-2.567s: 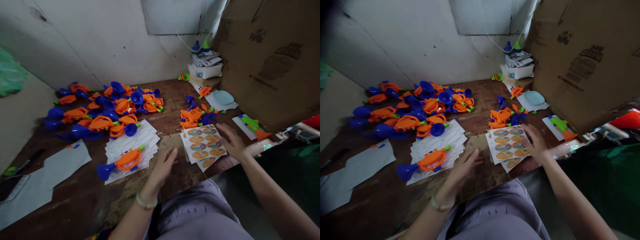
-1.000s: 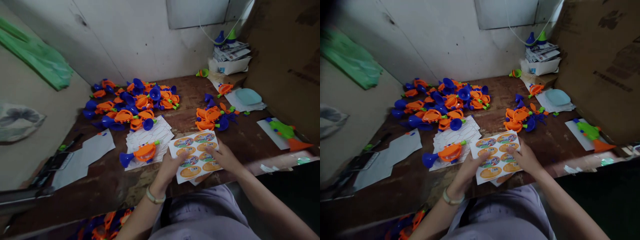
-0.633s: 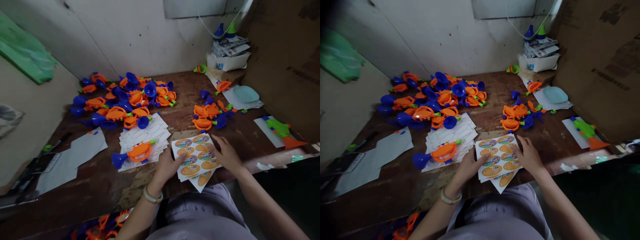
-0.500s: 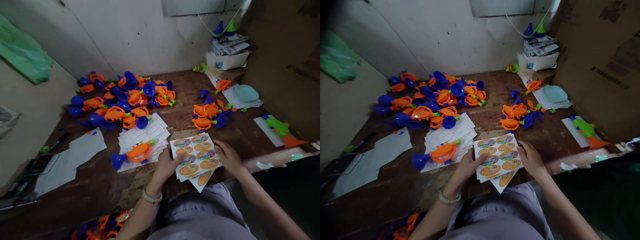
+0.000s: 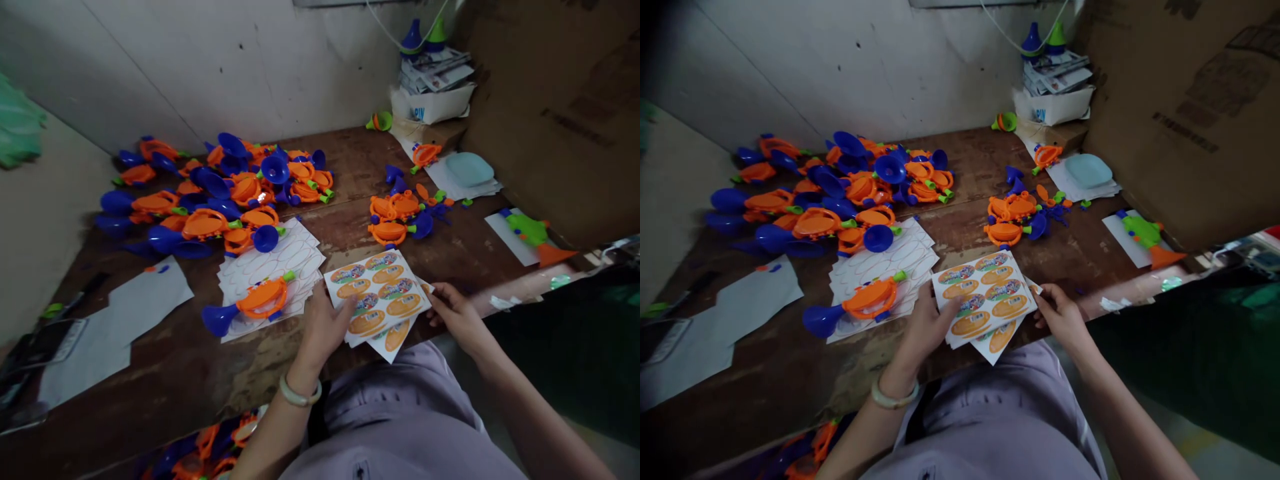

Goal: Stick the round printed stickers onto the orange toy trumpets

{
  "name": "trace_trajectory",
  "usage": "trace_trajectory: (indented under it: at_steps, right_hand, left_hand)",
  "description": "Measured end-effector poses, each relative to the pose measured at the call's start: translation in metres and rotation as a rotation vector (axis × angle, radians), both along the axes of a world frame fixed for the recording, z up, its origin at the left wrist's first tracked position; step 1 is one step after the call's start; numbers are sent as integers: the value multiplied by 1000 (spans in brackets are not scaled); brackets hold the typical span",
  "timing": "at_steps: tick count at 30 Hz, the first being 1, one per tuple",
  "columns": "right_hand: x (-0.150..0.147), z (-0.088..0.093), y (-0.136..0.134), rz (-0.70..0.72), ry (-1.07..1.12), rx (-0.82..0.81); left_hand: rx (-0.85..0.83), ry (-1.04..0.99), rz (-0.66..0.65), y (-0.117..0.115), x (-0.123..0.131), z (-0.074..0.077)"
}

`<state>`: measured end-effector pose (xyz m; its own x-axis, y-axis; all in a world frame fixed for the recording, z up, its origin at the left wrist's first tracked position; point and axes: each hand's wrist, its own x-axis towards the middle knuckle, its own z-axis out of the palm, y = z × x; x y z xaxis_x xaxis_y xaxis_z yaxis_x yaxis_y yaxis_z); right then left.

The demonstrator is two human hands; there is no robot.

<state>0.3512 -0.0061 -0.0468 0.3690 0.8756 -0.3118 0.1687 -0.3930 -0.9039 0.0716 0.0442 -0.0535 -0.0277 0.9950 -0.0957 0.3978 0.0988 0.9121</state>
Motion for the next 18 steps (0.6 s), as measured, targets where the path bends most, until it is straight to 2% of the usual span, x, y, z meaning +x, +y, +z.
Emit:
trace_trajectory:
  at_steps: [2,3,4,6,8,9,13,16,18]
  right_hand:
    - [-3,-2,3,-23,35,-3]
    - [-5,-4,5,-34,49,1]
    - [-6,-5,6,-45,61,8]
    - [-9,-6,8,-76,78,41]
    - [-10,-5,7,-133,92,93]
    - [-9,-3,6,-182,99,127]
    - [5,13,1,-480,127,318]
    - [21,40,-1,-665,151,505]
    - [28,62,-3,-708,185,606]
  left_hand:
    - [109,154,11,-9,1,8]
    - [186,270,-37,-13,3,12]
    - [268,399,-140,-18,5,15]
    - [377,636,-451,-24,12,22]
    - [361,758,-704,-27,20,26]
    - [330,791,-765,-26,24,27]
    - [254,828,-786,-20,30,27]
    - [283,806,-767,-19,28,25]
    - [330,761,-718,-21,24,25]
